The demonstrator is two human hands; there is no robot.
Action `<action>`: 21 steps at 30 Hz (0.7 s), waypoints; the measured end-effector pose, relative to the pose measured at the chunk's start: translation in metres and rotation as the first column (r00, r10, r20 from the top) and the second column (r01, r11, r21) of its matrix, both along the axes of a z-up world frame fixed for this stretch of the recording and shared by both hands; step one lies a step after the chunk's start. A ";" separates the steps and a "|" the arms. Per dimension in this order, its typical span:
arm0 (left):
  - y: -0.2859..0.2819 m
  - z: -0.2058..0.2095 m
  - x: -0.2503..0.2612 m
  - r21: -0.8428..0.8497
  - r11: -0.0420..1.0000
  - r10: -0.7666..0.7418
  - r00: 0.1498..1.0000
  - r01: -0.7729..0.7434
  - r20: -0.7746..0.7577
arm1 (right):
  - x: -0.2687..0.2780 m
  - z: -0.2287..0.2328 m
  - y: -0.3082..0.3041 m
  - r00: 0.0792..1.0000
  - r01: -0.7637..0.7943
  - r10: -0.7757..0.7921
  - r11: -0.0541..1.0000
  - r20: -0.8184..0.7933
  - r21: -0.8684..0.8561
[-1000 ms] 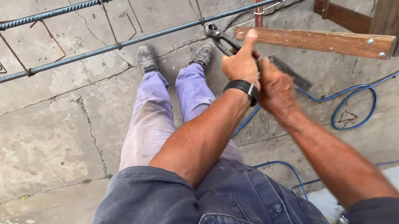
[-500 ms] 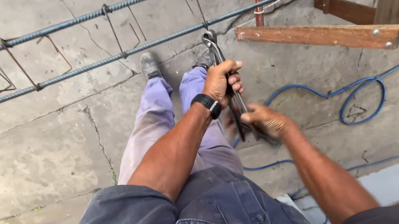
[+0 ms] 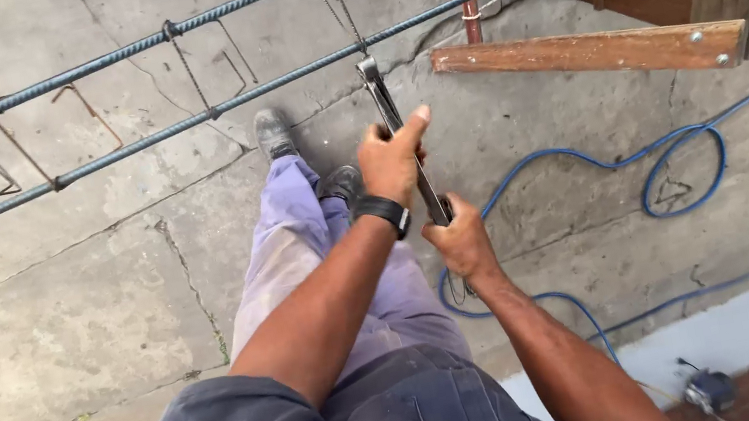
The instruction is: The person ties a rebar grid using wire and a rebar tying tool. They repeatedly wrap wire around intersections of the rebar and twist it with the tool to secure the connections.
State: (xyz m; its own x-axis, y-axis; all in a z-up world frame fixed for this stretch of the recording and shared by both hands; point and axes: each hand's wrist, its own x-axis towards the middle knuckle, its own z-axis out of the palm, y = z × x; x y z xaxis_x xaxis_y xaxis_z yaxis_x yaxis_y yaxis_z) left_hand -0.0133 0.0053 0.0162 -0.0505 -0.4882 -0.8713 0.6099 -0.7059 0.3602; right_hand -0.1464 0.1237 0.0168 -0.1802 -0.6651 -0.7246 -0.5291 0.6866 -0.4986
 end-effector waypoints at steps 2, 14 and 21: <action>0.004 0.018 -0.004 0.194 0.947 -0.312 0.883 0.258 0.352 | 0.015 0.005 -0.006 0.949 -0.099 0.079 0.994 -0.305 -0.051; 0.017 0.014 0.005 -0.062 0.998 -0.060 0.823 0.030 -0.564 | 0.018 0.071 -0.017 0.600 0.254 -0.557 0.813 0.574 0.523; 0.028 -0.026 0.000 -0.204 0.976 -0.151 0.916 0.079 -0.372 | 0.012 -0.005 0.006 0.749 0.219 -0.385 0.912 0.539 0.347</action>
